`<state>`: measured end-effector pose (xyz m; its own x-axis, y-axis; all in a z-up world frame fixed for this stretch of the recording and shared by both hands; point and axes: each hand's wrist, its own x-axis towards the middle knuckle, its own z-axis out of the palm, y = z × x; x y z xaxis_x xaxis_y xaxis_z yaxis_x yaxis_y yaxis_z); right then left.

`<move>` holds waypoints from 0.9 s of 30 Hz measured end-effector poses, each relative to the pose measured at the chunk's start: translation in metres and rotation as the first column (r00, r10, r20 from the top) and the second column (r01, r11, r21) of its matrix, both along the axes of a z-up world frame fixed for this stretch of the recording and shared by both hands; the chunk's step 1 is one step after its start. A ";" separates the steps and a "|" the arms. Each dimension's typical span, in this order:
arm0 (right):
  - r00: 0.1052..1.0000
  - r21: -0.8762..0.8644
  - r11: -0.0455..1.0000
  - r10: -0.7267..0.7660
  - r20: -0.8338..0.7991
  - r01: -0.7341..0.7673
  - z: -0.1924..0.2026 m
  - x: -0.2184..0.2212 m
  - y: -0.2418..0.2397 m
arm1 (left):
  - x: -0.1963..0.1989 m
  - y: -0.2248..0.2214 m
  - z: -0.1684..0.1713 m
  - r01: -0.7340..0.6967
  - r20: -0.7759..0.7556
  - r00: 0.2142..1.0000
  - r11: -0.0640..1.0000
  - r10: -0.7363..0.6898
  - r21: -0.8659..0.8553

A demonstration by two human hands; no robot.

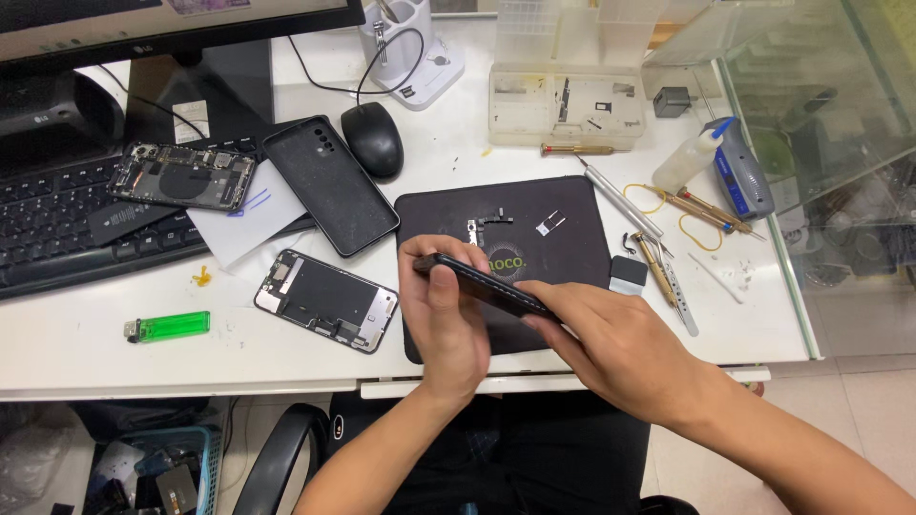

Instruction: The person reassembles a smartphone by aligning the back cover and pressing the edges to secure it. They then use a small plastic card to press along the seams and ensure the cover is sealed. Finally, they inspect the device and hand it to another person.

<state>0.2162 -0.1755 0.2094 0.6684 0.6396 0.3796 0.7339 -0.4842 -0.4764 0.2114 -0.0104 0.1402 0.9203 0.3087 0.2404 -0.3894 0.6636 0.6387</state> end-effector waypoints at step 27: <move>0.989 0.275 0.959 -0.101 0.112 0.066 0.017 -0.001 0.001 | 0.009 0.025 0.030 -0.237 0.284 0.957 0.417 -0.054 0.878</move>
